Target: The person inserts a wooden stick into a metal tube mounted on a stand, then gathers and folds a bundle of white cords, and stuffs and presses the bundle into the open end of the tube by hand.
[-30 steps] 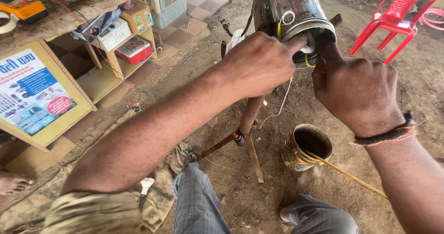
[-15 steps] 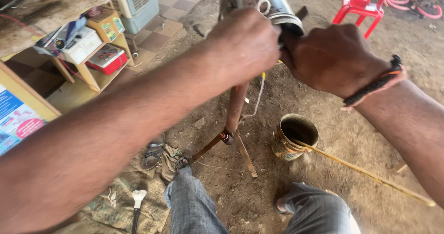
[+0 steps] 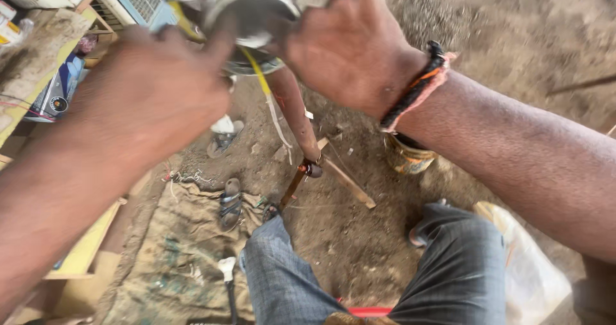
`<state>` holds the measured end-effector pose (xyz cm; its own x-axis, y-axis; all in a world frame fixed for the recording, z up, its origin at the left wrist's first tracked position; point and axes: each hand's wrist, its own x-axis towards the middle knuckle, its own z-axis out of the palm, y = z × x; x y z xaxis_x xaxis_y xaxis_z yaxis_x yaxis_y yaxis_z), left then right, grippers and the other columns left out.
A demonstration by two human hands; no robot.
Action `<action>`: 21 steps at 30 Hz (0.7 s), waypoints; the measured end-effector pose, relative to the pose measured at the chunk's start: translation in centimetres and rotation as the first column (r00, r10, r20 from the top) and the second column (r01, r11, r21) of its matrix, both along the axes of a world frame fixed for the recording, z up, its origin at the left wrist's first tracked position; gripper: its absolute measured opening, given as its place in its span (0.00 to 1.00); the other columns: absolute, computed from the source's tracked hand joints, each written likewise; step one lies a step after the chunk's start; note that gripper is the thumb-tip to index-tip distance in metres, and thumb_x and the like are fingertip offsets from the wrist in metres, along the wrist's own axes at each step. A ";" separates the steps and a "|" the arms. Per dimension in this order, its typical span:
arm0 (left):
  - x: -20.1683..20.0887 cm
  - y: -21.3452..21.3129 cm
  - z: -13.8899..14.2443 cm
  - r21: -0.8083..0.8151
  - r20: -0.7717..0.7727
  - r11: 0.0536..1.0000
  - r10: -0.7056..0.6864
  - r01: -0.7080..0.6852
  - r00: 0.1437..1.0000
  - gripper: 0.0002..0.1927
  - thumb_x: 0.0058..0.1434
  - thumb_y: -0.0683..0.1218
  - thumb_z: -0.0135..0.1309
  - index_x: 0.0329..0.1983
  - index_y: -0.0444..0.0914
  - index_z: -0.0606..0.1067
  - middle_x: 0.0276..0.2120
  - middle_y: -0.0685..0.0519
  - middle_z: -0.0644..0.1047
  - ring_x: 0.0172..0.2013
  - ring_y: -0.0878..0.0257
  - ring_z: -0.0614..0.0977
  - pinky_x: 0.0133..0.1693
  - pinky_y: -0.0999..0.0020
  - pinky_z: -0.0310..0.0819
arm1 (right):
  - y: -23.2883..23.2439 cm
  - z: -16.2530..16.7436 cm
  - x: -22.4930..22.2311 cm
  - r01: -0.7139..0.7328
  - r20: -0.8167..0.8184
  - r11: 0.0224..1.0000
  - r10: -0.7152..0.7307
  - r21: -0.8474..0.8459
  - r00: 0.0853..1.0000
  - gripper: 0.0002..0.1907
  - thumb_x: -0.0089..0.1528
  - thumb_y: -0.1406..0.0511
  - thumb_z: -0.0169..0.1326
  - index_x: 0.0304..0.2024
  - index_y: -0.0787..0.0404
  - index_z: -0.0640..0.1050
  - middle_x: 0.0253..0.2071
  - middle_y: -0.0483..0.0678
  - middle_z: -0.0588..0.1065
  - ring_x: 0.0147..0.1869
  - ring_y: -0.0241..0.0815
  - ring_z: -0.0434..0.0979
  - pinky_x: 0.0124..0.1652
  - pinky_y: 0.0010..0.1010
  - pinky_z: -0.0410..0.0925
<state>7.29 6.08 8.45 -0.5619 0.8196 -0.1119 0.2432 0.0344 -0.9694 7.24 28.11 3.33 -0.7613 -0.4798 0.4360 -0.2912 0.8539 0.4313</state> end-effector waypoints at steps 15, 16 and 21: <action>0.3 5.7 0.3 -0.098 -0.039 0.973 0.208 -0.211 0.977 0.08 0.38 0.47 0.63 0.24 0.46 0.81 0.32 0.58 0.78 0.22 0.69 0.82 0.19 0.72 0.74 | 2.6 -3.5 -1.4 -0.327 -0.478 0.914 0.183 -0.238 0.859 0.20 0.65 0.47 0.59 0.47 0.54 0.83 0.31 0.46 0.78 0.38 0.44 0.80 0.33 0.38 0.70; 0.4 5.8 0.3 -0.078 -0.019 0.979 0.189 -0.190 0.982 0.07 0.38 0.47 0.62 0.24 0.46 0.81 0.31 0.57 0.78 0.22 0.69 0.82 0.20 0.72 0.74 | 2.7 -3.4 -1.2 -0.310 -0.464 0.922 0.175 -0.233 0.868 0.19 0.65 0.47 0.58 0.42 0.53 0.84 0.31 0.45 0.78 0.39 0.43 0.80 0.34 0.37 0.71; 0.3 5.9 -0.7 -0.018 -0.024 0.984 0.175 -0.176 0.984 0.08 0.38 0.49 0.62 0.25 0.50 0.81 0.27 0.58 0.78 0.21 0.68 0.81 0.19 0.70 0.74 | 2.4 -3.7 -0.5 -0.305 -0.455 0.917 0.163 -0.256 0.875 0.21 0.67 0.46 0.54 0.41 0.54 0.83 0.30 0.47 0.79 0.37 0.45 0.81 0.35 0.39 0.72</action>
